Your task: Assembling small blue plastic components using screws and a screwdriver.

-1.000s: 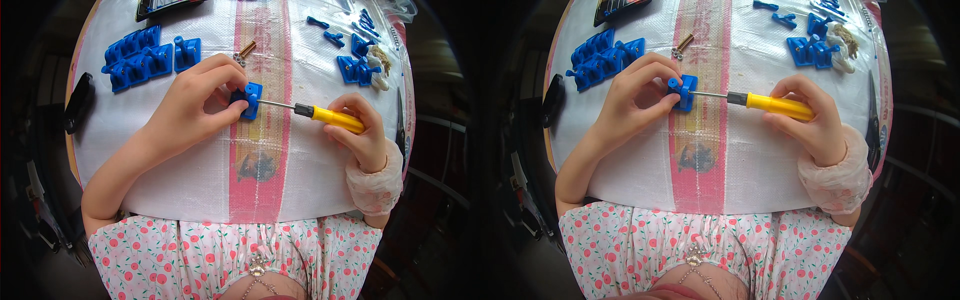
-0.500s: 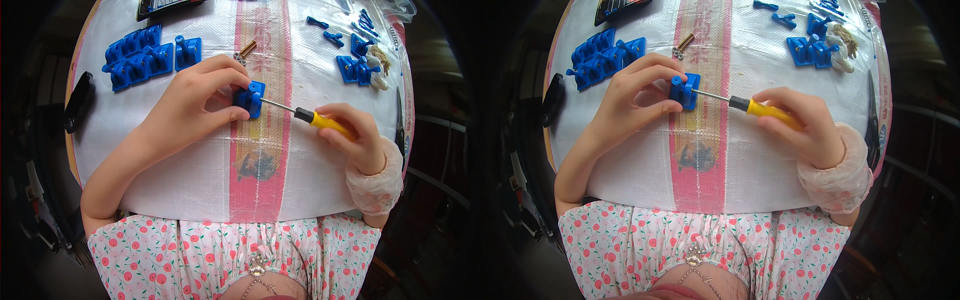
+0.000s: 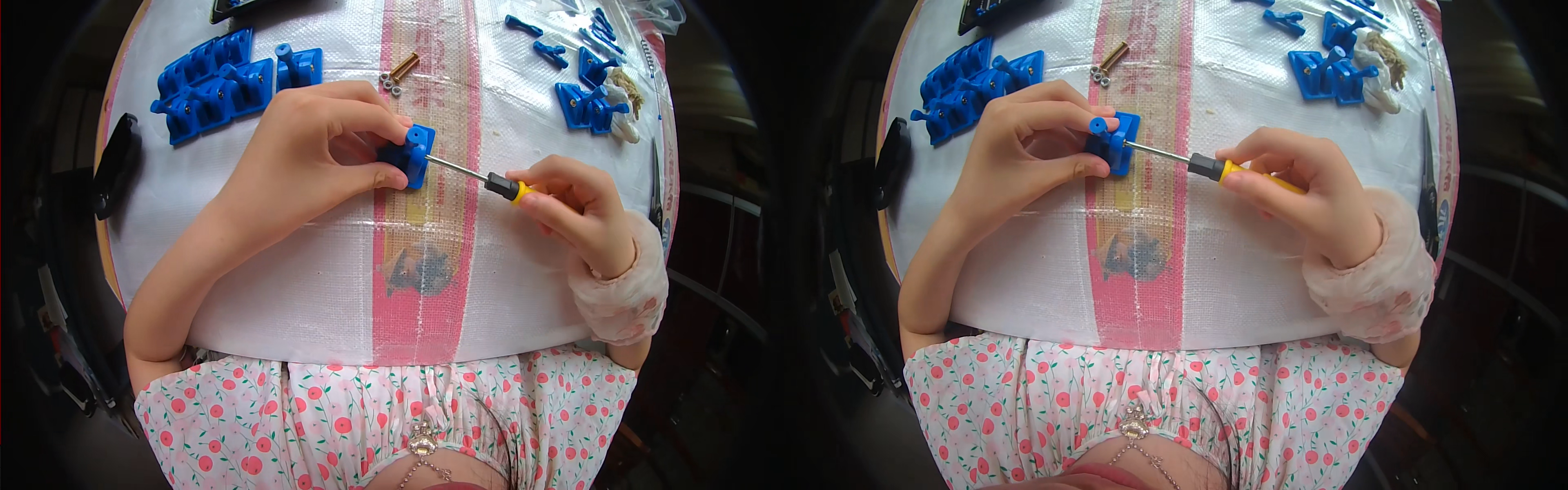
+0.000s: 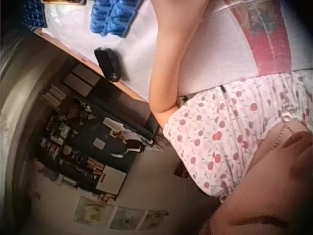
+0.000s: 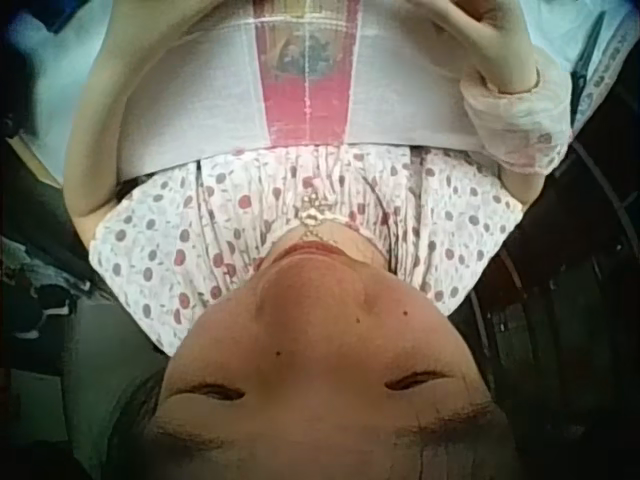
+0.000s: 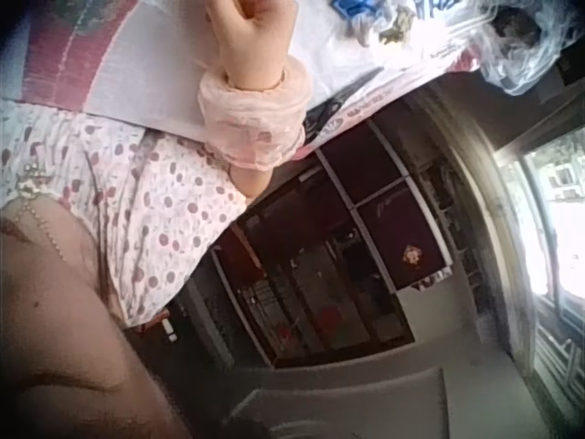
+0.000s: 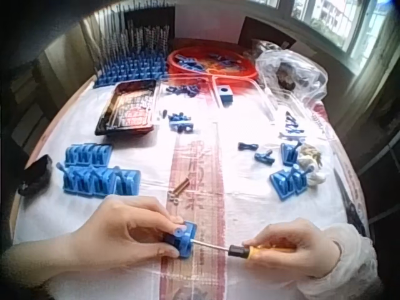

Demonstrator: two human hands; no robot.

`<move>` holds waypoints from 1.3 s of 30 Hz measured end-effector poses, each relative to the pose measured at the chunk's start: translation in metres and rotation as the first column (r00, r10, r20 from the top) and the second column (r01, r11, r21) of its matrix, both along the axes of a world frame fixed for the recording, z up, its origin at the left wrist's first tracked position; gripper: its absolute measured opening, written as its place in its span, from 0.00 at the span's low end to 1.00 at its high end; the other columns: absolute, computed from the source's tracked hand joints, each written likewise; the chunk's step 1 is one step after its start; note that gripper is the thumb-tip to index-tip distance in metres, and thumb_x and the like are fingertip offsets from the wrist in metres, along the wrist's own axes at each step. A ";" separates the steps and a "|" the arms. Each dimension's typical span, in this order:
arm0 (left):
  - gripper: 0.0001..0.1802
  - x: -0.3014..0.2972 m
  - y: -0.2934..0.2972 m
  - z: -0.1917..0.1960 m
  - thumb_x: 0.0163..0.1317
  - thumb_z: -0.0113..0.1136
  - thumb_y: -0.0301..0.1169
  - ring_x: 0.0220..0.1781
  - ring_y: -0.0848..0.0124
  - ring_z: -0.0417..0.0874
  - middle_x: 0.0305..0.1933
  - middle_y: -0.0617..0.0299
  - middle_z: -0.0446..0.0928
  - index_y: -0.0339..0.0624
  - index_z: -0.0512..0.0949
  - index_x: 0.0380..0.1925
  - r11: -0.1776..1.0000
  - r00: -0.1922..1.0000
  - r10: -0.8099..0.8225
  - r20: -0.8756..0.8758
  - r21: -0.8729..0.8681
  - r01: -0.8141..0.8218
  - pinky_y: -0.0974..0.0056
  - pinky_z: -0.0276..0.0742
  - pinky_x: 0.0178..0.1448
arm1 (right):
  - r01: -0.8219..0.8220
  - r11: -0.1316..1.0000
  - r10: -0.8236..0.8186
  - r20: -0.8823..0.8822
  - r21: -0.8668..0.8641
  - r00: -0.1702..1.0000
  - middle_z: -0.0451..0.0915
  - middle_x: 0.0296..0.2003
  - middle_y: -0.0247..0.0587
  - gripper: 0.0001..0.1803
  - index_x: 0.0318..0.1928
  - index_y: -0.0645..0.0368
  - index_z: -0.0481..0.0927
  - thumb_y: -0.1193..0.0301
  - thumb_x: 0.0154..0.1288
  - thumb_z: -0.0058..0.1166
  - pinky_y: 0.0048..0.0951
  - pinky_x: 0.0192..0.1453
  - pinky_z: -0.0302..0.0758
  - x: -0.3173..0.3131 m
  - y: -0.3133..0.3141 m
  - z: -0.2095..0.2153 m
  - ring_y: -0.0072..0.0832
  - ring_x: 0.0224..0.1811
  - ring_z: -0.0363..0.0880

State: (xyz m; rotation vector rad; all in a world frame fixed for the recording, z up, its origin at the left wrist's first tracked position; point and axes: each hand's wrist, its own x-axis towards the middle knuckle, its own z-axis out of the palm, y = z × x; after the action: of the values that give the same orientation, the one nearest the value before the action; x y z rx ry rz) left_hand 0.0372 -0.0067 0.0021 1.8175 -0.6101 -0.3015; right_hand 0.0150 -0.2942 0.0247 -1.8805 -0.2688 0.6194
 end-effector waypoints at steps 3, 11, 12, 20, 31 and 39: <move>0.16 0.001 0.002 -0.008 0.50 0.68 0.15 0.46 0.69 0.84 0.44 0.58 0.78 0.35 0.82 0.41 0.999 0.999 -0.024 0.045 -0.025 0.025 0.69 0.84 0.50 | 0.010 1.000 -0.005 -0.223 0.023 0.975 0.75 0.22 0.30 0.11 0.43 0.63 0.81 0.68 0.66 0.57 0.14 0.21 0.57 0.006 -0.003 0.004 0.10 0.19 0.66; 0.17 0.003 0.003 -0.008 0.46 0.71 0.15 0.51 0.65 0.83 0.42 0.59 0.79 0.38 0.82 0.38 0.998 0.997 -0.040 0.067 -0.036 0.043 0.66 0.83 0.52 | 0.047 0.990 0.028 -0.518 0.131 0.855 0.71 0.21 0.31 0.13 0.40 0.60 0.79 0.63 0.68 0.54 0.12 0.16 0.51 0.017 -0.006 0.010 0.09 0.16 0.61; 0.17 0.003 0.003 -0.008 0.45 0.71 0.15 0.52 0.65 0.83 0.41 0.59 0.79 0.38 0.82 0.38 0.998 0.996 -0.044 0.083 -0.029 0.047 0.66 0.83 0.52 | 0.077 0.987 0.017 -0.562 0.142 0.827 0.71 0.21 0.31 0.12 0.40 0.60 0.78 0.63 0.69 0.54 0.11 0.16 0.50 0.017 -0.006 0.011 0.09 0.16 0.60; 0.17 0.001 0.001 -0.007 0.45 0.71 0.15 0.51 0.65 0.83 0.41 0.59 0.79 0.38 0.82 0.38 0.998 0.997 -0.034 0.073 -0.041 0.037 0.65 0.82 0.53 | 0.167 0.962 0.041 -0.719 0.216 0.694 0.70 0.22 0.31 0.11 0.40 0.59 0.75 0.63 0.70 0.52 0.11 0.15 0.49 0.018 -0.007 0.017 0.08 0.16 0.58; 0.14 0.003 -0.003 0.000 0.52 0.66 0.15 0.49 0.69 0.82 0.46 0.57 0.77 0.35 0.80 0.40 1.000 0.996 -0.016 0.089 0.022 0.014 0.68 0.81 0.53 | -0.051 0.995 0.049 -0.024 -0.081 0.999 0.75 0.32 0.33 0.15 0.53 0.62 0.74 0.76 0.66 0.51 0.13 0.31 0.66 -0.014 -0.006 0.025 0.12 0.26 0.71; 0.11 0.002 -0.005 0.005 0.55 0.62 0.16 0.46 0.72 0.83 0.45 0.57 0.77 0.35 0.79 0.39 0.998 0.997 -0.010 0.074 0.060 0.006 0.69 0.81 0.52 | -0.132 0.990 0.141 0.306 -0.052 0.942 0.78 0.43 0.42 0.17 0.52 0.65 0.74 0.82 0.61 0.52 0.13 0.30 0.68 -0.016 -0.008 0.010 0.15 0.25 0.74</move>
State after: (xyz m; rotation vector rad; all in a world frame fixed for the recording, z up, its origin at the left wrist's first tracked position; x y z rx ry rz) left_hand 0.0391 -0.0115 0.0073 1.8908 -0.6665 -0.2605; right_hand -0.0006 -0.3023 0.0343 -1.9983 -0.6009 0.4196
